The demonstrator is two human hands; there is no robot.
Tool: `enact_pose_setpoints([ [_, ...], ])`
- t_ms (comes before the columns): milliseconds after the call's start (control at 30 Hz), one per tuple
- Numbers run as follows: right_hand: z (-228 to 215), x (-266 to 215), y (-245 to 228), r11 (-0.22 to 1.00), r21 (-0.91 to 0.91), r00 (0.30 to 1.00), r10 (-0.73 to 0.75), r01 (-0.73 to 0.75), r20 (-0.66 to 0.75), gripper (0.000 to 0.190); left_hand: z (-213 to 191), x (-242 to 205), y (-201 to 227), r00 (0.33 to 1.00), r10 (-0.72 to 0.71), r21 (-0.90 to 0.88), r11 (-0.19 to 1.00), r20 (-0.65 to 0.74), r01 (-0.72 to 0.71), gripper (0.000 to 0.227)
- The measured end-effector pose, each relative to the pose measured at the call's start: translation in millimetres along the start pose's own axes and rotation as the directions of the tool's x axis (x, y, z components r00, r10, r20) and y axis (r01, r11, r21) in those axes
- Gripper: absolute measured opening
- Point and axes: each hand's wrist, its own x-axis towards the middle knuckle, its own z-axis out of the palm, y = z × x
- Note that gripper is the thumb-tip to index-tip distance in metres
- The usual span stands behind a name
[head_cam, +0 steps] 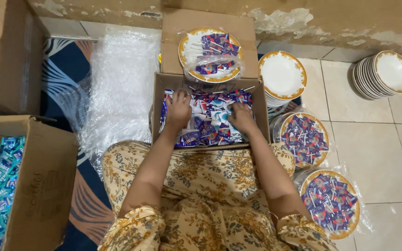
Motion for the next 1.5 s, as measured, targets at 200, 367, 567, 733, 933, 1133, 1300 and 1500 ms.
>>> enact_pose_setpoints([
  [200,-15.5,-8.2,-15.1,0.948,0.170,0.885,-0.173,0.268,-0.432,0.022,20.1,-21.8,5.8,0.996,0.003,-0.082,0.997,0.092,0.005,0.035],
  [367,-28.6,4.4,-47.3,0.912,0.195,0.603,-0.069,0.361,-0.795,0.031,-1.8,-14.1,14.4,0.999,-0.042,-0.027,0.999,0.017,0.042,0.036],
  [567,-66.8,49.0,-86.5,0.905,0.144,0.577,-0.126,0.399,-0.807,0.008,16.3,-27.6,4.1,0.974,-0.176,-0.076,0.979,0.140,0.188,0.038],
  [733,-62.7,63.4,-86.0,0.927,-0.334,0.680,-0.354,0.168,-0.642,0.041,16.7,-28.1,5.0,0.974,-0.158,-0.065,0.983,0.160,0.170,0.035],
  [933,-52.7,43.4,-65.9,0.932,-0.233,0.611,-0.359,0.278,-0.705,0.042,11.0,-11.6,14.5,0.990,-0.015,-0.148,0.988,0.139,0.035,0.031],
  [1133,-22.4,14.3,5.4,0.931,0.002,0.819,-0.320,0.365,-0.476,0.022,10.3,15.6,37.5,0.969,0.126,-0.291,0.955,0.210,-0.062,0.041],
  [1300,-7.6,-1.6,24.6,0.965,0.215,0.988,-0.148,0.153,-0.041,0.044,40.1,24.9,42.2,0.807,0.117,-0.317,0.944,0.579,0.091,0.045],
  [1500,-4.6,-3.8,10.7,0.973,0.229,1.000,0.018,-0.014,-0.014,0.041,27.1,25.9,41.2,0.785,0.049,-0.258,0.956,0.617,0.143,0.044],
])
